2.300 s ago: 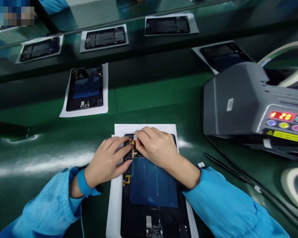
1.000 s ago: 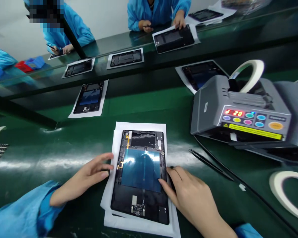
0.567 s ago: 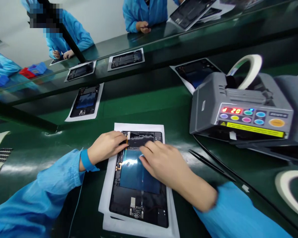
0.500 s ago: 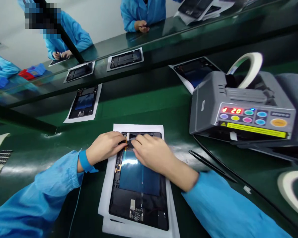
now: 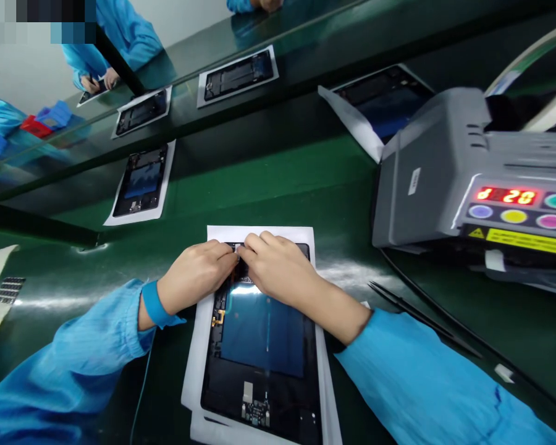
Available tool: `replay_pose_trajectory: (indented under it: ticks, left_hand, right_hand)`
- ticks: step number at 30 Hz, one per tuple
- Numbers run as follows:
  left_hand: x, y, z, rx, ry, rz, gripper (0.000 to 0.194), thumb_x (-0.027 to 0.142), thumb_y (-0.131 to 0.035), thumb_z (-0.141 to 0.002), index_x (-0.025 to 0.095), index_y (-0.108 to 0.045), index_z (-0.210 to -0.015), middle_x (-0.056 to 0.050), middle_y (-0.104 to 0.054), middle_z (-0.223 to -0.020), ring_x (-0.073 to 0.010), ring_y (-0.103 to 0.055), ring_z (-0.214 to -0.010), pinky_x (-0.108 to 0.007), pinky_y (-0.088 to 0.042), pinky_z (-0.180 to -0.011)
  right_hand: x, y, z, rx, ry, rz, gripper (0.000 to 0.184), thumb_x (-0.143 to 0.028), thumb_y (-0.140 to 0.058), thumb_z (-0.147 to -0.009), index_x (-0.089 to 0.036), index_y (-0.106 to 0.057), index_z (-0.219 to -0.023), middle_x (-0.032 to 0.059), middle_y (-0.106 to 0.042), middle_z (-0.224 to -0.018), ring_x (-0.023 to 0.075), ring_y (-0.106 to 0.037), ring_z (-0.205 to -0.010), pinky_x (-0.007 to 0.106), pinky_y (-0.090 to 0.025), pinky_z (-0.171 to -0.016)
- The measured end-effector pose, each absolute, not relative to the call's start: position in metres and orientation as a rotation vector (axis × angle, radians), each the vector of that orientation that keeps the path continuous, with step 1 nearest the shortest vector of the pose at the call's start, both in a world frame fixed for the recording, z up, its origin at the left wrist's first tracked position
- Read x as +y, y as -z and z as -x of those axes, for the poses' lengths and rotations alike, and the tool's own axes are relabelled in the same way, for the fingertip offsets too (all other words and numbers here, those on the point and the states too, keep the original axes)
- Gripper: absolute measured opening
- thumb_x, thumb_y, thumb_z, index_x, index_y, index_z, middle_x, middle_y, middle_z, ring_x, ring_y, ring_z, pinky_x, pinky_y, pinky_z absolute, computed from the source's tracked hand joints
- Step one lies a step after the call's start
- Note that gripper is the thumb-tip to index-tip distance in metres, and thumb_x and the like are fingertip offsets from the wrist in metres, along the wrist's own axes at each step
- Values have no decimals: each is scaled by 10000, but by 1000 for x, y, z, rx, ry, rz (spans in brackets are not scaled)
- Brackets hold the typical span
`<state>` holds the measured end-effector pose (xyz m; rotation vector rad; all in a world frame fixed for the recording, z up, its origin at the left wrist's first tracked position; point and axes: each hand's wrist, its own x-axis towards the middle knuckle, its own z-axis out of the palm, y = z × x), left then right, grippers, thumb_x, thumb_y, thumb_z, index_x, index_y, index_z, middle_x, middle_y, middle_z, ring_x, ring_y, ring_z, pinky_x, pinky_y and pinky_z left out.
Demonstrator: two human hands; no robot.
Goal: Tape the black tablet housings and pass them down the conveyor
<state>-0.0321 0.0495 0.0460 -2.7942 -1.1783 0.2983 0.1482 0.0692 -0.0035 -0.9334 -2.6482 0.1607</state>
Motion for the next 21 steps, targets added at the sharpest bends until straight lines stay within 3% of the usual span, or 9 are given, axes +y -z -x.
replay_pose_trajectory:
  ticks: [6,11,21]
  left_hand:
    - [46,-47,22,-1161,-426,2741,189,66,-451,-880,104,-607,-780,-87,-609,-753,-216,-601,-724,-315,-476,-606]
    - [54,-45,26,-1418,-304,2856,202,136,-455,-889,103,-635,-805,-93,-631,-781,-229,-608,-755,-330,-467,-668]
    - [84,-56,40,-1730,-91,3078,134,115,-547,-723,169,-659,-672,28,-615,-602,-99,-530,-554,-201,-352,-553]
  right_hand:
    - [68,6,-149,-2630,-144,925,263,-160,-505,-843,-150,-635,-1071,65,-599,-953,199,-490,-844,323,-367,-686]
    - [68,5,-148,-2631,-119,924,264,-157,-508,-839,-150,-637,-1070,62,-597,-938,200,-495,-847,319,-367,-695]
    - [61,6,-148,-2630,-49,793,188,-168,-523,-850,-192,-646,-990,33,-610,-866,169,-516,-792,308,-340,-626]
